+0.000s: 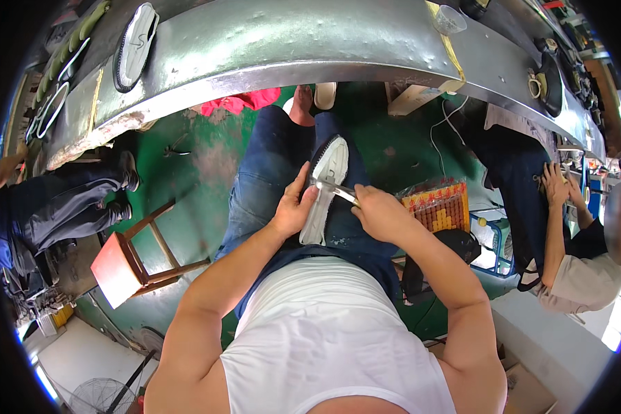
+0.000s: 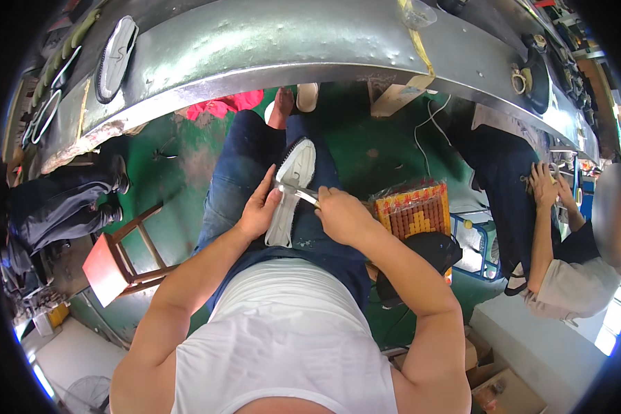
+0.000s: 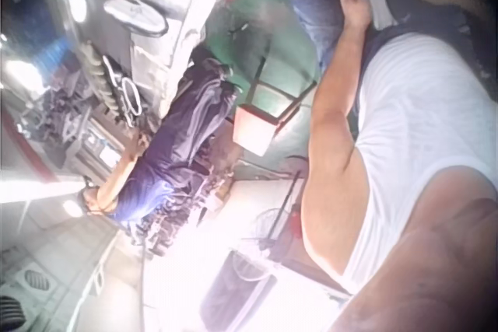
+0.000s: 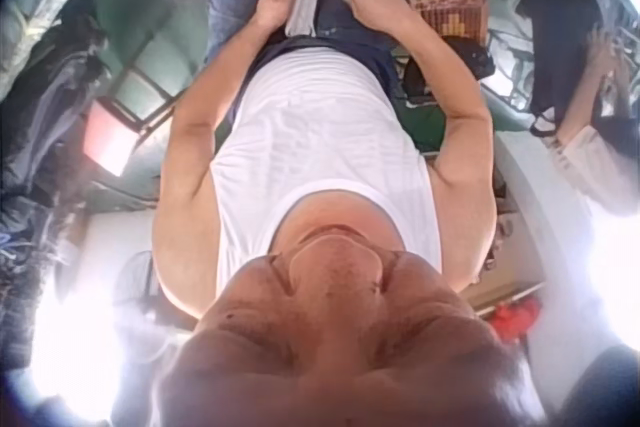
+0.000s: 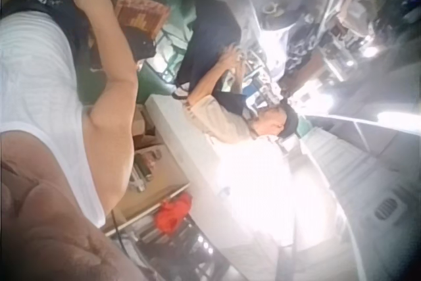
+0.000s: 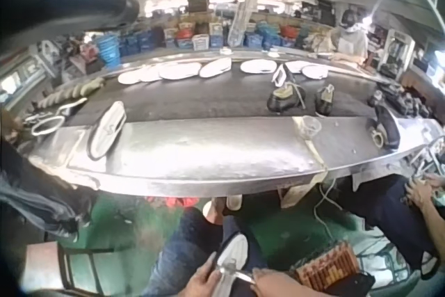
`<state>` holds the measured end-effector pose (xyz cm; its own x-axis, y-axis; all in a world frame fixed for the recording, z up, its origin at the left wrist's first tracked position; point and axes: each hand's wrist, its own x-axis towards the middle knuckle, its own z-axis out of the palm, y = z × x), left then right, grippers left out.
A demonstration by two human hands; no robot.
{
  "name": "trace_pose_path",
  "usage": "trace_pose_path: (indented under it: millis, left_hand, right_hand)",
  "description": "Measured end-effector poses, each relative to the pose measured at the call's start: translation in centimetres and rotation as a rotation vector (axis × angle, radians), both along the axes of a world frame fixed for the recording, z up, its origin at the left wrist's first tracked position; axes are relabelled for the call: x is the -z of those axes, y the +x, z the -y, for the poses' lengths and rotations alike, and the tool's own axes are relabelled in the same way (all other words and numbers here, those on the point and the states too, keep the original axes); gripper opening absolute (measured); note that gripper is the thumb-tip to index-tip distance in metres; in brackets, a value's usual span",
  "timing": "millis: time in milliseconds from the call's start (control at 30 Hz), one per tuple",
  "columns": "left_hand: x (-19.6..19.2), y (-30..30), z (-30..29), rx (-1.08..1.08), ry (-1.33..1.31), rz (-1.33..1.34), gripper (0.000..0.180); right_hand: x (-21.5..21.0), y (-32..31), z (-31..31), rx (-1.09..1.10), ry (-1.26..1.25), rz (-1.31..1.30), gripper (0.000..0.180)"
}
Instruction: Trimming and cleaning the edges of shoe soles using a specialized hand tool in a factory setting.
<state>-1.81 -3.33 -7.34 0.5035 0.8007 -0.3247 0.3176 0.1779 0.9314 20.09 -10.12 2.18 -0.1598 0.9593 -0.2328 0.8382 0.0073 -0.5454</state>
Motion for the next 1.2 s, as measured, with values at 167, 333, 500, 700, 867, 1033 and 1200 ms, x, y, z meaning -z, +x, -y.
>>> trace_pose_path:
  millis: [167,333,500,700,867,1033,1200]
  left_hand:
    - [-2.0,0.4,0.3,-0.001,0.113,-0.028,0.062]
    - [-3.4,0.7,-0.9,0.190,0.553,-0.184,0.060]
    - [-4.3,1.2,-1.2,0.282,0.577,-0.328,0.055]
    - [-4.7,1.4,-1.1,0.205,0.612,-0.230,0.048]
    - [-5.1,1.3,-1.3,0.261,0.550,-0.255,0.046]
    - [-5.3,0.7,-1.5,0.425,0.525,-0.441,0.053]
    - [-3.8,0.7,-0.3,0.231,0.481,-0.338,0.067]
  right_hand:
    - [2.0,-1.0,0.1,0.472,-0.677,-0.749,0.025]
    - [4.9,-2.5,1.8,0.585,-0.622,-0.960,0.022]
    - [3.3,2.9,0.5,0.412,-1.011,-1.293,0.033]
    - [0.5,5.3,-1.8,0.265,-0.974,-0.849,0.032]
    - [0.7,2.9,-3.0,0.343,-0.370,-0.714,0.041]
    - [1.4,1.9,-5.0,0.134,-0.353,-0.278,0.049]
    - [1.6,2.2,-4.5,0.129,-0.445,-0.321,0.046]
